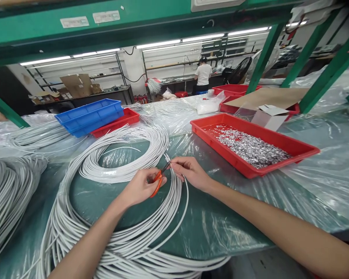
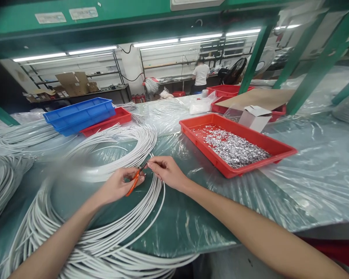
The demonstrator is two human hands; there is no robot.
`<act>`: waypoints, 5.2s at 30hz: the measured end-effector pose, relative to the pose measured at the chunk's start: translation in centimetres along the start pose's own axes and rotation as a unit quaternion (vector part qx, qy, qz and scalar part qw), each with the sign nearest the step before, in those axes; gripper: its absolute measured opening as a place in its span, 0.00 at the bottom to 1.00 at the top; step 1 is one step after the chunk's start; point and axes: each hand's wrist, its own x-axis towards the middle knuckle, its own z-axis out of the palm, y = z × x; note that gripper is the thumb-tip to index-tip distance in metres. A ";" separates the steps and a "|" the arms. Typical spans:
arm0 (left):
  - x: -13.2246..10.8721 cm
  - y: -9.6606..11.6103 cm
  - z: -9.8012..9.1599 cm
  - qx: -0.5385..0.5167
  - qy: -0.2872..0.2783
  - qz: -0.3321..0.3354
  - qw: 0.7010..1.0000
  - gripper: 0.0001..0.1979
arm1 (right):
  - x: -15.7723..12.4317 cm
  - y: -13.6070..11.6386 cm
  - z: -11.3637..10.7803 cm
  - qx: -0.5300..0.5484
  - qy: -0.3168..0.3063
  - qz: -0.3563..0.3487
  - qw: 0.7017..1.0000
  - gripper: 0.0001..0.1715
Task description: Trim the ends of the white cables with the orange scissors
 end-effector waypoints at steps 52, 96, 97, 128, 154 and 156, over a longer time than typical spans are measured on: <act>-0.3 -0.4 0.4 0.098 0.037 -0.026 0.994 0.19 | -0.5 -0.5 0.5 -0.082 -0.013 -0.025 0.996 0.23; -0.8 0.8 0.6 0.022 0.014 -0.097 0.995 0.21 | -0.6 -1.1 0.8 -0.084 0.032 -0.038 0.995 0.15; -0.9 1.0 0.6 0.005 0.009 -0.104 0.995 0.21 | -0.7 -1.3 1.0 -0.099 0.046 -0.050 0.993 0.14; -0.4 2.3 0.9 -0.211 0.106 -0.064 0.970 0.14 | -2.0 -1.4 2.5 -0.305 0.114 -0.197 0.924 0.11; -0.6 2.5 0.7 -0.225 0.105 -0.048 0.967 0.06 | -2.2 -1.9 3.0 -0.314 0.113 -0.223 0.916 0.08; -0.6 2.3 0.8 -0.230 0.105 -0.046 0.966 0.08 | -2.2 -2.0 3.0 -0.304 0.113 -0.202 0.924 0.08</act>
